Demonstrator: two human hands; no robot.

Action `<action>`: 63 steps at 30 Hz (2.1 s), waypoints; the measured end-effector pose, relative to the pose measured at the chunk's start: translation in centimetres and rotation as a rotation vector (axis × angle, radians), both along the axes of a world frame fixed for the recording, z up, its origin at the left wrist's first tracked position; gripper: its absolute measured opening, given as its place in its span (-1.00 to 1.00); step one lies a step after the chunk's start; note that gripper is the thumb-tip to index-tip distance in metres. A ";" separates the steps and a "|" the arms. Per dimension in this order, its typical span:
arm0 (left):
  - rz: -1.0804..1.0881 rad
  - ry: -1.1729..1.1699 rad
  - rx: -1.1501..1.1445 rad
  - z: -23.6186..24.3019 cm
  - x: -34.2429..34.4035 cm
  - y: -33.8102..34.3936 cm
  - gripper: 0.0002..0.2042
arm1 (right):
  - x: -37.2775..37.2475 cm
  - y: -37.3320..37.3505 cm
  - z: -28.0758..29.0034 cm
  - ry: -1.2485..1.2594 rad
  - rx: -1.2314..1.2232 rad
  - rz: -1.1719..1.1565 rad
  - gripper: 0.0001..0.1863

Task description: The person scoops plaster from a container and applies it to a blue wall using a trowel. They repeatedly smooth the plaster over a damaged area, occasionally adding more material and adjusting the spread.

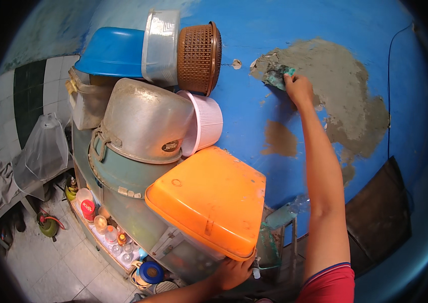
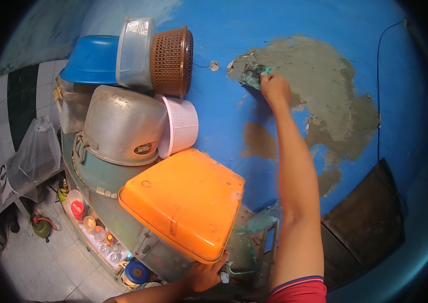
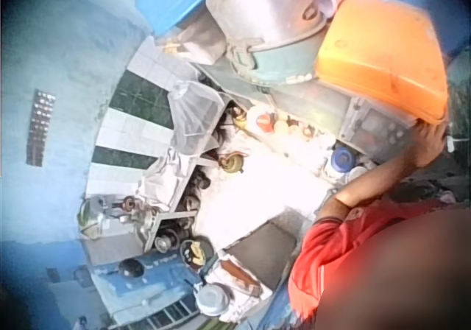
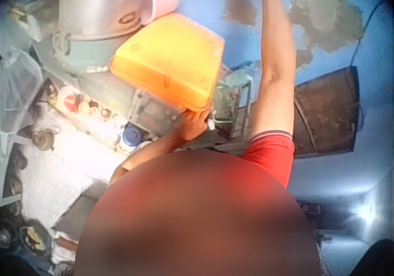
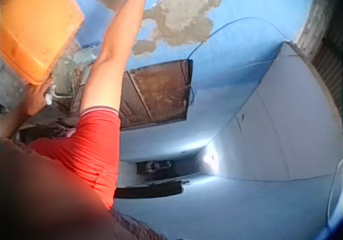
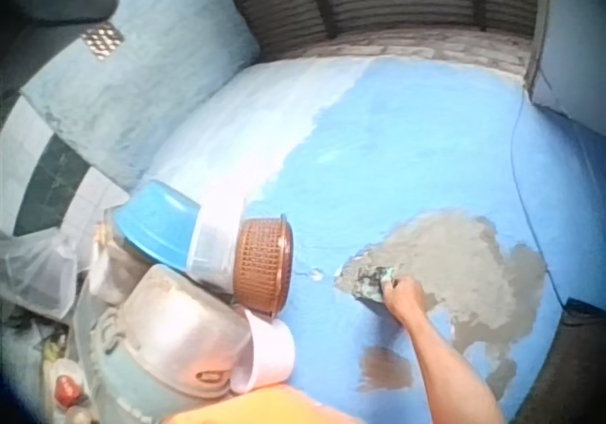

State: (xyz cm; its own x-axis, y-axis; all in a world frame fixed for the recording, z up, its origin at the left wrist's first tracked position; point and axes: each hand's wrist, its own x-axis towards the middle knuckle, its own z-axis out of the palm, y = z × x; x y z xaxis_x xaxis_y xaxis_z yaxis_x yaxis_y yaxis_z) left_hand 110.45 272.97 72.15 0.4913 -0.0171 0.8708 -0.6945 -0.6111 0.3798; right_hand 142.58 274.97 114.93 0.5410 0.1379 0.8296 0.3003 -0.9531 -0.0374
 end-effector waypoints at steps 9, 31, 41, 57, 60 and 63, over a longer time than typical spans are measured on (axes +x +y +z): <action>-0.039 0.046 -0.005 0.0 -0.3 0.4 -0.43 | -2.9 -14.0 7.2 -0.084 -0.024 -0.102 -0.52; -0.026 0.016 0.029 0.1 -0.3 0.4 -0.42 | -4.5 -14.5 6.1 -0.076 0.098 -0.103 -0.54; -0.045 0.047 0.086 -0.2 -0.3 0.4 -0.34 | -0.8 -5.8 2.3 -0.067 0.232 0.089 -0.56; -0.086 0.098 -0.005 0.2 -0.6 0.3 -0.40 | -1.8 -6.4 0.1 -0.100 0.298 0.239 -0.54; -0.091 0.096 -0.001 0.4 -0.7 0.6 -0.39 | -0.3 -7.3 -0.3 -0.224 0.203 0.055 -0.54; -0.078 0.098 0.000 0.3 -0.8 0.7 -0.38 | -0.1 -11.5 -0.9 -0.231 0.136 -0.052 -0.52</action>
